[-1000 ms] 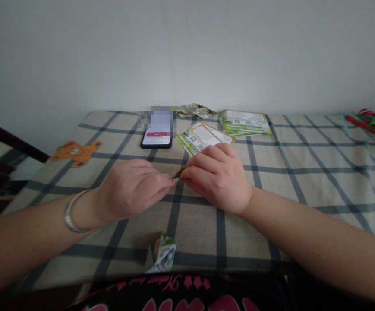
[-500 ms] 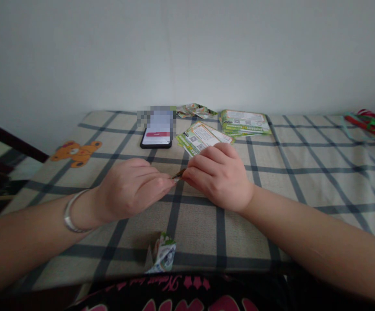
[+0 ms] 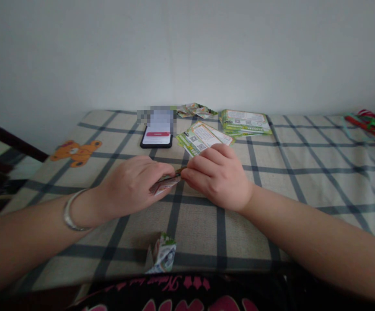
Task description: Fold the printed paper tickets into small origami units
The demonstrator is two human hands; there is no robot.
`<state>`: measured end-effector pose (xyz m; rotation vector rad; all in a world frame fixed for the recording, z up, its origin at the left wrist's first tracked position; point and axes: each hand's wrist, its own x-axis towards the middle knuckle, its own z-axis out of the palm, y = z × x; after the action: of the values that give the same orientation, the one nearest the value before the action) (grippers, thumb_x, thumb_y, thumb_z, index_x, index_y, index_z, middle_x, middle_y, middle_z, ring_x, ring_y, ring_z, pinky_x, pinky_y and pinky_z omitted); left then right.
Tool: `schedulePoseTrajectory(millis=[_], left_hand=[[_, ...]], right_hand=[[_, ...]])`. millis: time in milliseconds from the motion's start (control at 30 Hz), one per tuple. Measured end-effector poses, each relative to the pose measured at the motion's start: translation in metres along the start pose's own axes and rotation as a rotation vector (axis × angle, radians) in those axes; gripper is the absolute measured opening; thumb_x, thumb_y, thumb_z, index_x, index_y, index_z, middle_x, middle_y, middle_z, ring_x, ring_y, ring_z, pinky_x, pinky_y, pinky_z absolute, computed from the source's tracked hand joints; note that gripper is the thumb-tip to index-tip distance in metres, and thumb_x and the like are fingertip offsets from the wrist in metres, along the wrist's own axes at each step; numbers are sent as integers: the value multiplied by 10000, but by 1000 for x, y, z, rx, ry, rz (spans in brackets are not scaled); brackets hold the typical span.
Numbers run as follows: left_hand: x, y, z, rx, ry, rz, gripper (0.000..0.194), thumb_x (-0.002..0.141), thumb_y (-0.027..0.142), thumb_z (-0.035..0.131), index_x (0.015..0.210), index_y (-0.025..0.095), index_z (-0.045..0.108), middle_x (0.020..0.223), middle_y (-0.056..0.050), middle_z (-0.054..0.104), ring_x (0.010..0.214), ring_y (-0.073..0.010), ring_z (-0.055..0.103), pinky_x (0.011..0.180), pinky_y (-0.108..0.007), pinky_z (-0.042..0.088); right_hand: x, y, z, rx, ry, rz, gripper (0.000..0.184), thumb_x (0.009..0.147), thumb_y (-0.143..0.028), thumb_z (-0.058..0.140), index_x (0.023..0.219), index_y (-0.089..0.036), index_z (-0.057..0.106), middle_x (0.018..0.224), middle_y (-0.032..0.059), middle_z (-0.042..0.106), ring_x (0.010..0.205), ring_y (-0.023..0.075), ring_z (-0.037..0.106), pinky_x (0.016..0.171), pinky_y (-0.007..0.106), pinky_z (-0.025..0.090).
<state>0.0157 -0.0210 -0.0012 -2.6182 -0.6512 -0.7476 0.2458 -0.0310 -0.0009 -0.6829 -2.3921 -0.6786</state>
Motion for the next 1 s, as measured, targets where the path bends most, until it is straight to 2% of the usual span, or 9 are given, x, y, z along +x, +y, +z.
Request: schedulePoseTrajectory(millis=[333, 500, 733, 833, 1000], left_hand=[[1, 0, 0, 1, 4, 28, 85, 908, 234, 538, 873, 159, 557, 694, -5, 626, 635, -167, 600, 575, -295, 435], [0, 0, 0, 6, -11, 38, 113, 904, 193, 523, 793, 174, 536, 672, 4, 618, 624, -160, 592, 585, -293, 431], [-1, -1, 2, 27, 23, 44, 84, 907, 178, 519, 833, 174, 557, 654, 14, 603, 601, -165, 577, 562, -296, 418], [0, -2, 2, 38, 30, 50, 104, 912, 168, 501, 825, 172, 558, 642, 18, 590, 593, -163, 577, 551, -298, 409], [0, -2, 1, 42, 29, 30, 120, 950, 209, 480, 857, 178, 549, 620, 31, 588, 567, -158, 594, 518, -294, 390]], right_hand=[[5, -3, 1, -22, -27, 7, 63, 916, -262, 591, 902, -227, 642, 787, -7, 652, 739, 174, 480, 710, 339, 350], [3, -2, 1, -43, -5, 55, 114, 914, -276, 591, 811, -241, 625, 743, -9, 629, 725, 173, 477, 692, 339, 345], [2, -1, 0, -38, 2, 126, 159, 887, -347, 637, 768, -244, 616, 739, -2, 628, 725, 180, 496, 675, 349, 328], [3, -1, 2, 37, -1, 207, 185, 870, -365, 652, 754, -228, 610, 749, 11, 630, 721, 180, 519, 657, 337, 339], [5, -1, 5, 315, -8, 379, 142, 810, -284, 702, 808, -183, 603, 773, 21, 641, 743, 169, 576, 683, 304, 407]])
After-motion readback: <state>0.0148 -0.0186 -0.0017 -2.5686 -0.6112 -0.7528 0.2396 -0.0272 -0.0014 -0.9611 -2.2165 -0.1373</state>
